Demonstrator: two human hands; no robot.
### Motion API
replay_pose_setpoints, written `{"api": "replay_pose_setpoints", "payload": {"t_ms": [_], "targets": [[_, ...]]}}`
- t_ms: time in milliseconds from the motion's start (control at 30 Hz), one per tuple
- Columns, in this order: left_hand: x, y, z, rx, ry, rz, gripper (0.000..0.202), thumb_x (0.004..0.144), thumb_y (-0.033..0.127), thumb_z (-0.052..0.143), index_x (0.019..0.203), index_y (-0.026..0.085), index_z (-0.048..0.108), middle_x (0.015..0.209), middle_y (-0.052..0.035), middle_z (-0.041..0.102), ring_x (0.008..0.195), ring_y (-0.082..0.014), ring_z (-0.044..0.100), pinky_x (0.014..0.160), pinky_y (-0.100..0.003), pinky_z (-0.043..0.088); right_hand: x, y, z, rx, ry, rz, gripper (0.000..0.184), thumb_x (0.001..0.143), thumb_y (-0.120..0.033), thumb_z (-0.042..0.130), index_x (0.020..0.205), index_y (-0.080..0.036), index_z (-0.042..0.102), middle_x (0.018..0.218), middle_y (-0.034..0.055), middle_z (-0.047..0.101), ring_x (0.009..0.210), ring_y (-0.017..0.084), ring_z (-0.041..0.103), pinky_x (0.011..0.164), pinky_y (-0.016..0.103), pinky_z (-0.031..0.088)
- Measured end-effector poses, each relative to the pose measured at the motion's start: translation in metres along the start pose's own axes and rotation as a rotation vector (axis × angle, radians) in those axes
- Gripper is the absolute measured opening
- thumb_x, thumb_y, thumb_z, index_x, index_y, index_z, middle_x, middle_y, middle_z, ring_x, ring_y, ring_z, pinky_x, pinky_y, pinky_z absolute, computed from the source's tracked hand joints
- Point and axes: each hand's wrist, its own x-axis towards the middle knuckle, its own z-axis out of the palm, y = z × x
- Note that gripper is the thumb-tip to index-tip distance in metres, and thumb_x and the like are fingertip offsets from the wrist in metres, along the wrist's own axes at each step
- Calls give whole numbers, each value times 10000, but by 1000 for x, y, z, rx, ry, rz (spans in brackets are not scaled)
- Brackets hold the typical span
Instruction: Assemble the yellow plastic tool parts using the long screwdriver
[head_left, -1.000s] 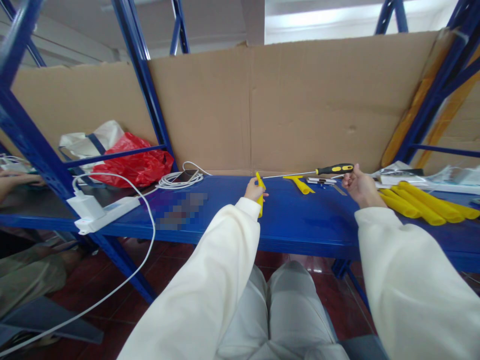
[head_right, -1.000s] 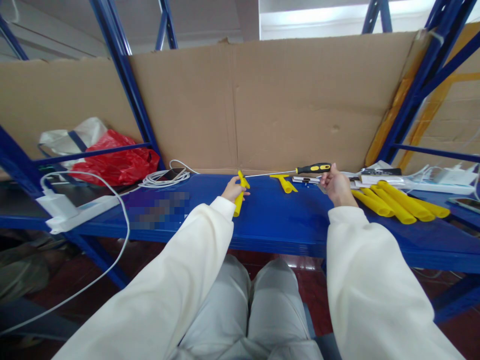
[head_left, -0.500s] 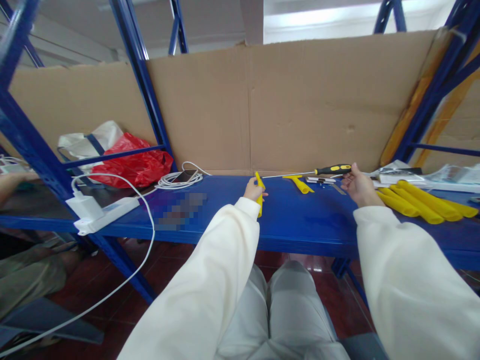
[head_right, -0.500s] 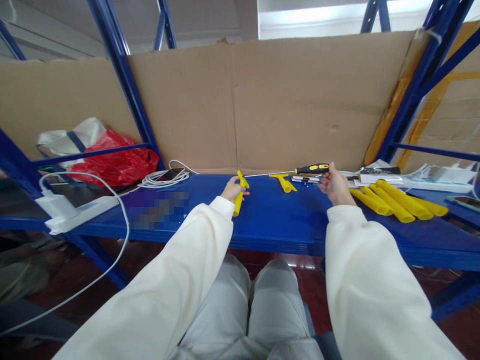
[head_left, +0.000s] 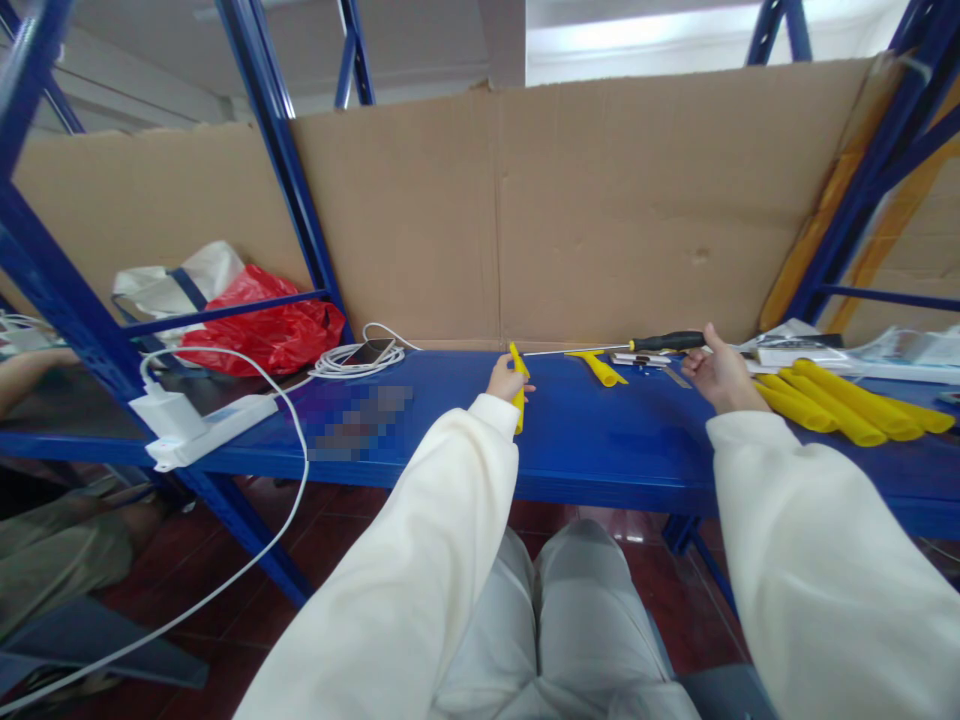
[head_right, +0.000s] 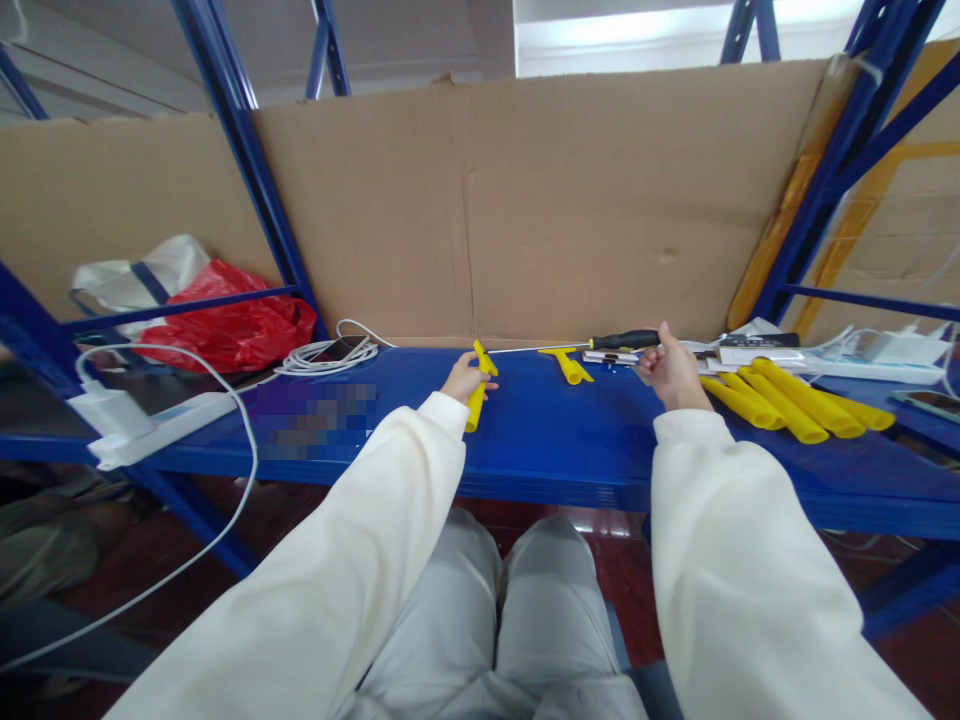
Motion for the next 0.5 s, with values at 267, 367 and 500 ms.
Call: {"api": "replay_pose_setpoints", "payload": {"t_ms": [267,367,500], "targets": [[-3,2,0,4,-12,-5,666,885,-17,601,1494,237,506,1195,-94,774,641,-107,740,452,-133,443,-14,-7,16,43,98,36,396,1093,-322,565,723,-251,444,544,-32,434,447,108,370,363,192,391],[-2,2,0,5,-5,-5,671,876,-3,631,1486,252,514,1158,-78,777,653,-118,749,466,-138,452,-11,-5,12,38,67,48,425,1064,-346,631,716,-253,405,515,-52,369,421,103,302,322,192,320],[-1,0,0,-7,-3,-2,684,857,-2,665,1476,257,529,1140,-66,774,634,-115,740,484,-153,467,-5,-2,6,14,95,42,420,1004,-409,746,752,-248,452,552,-55,447,438,98,387,338,182,343]]}}
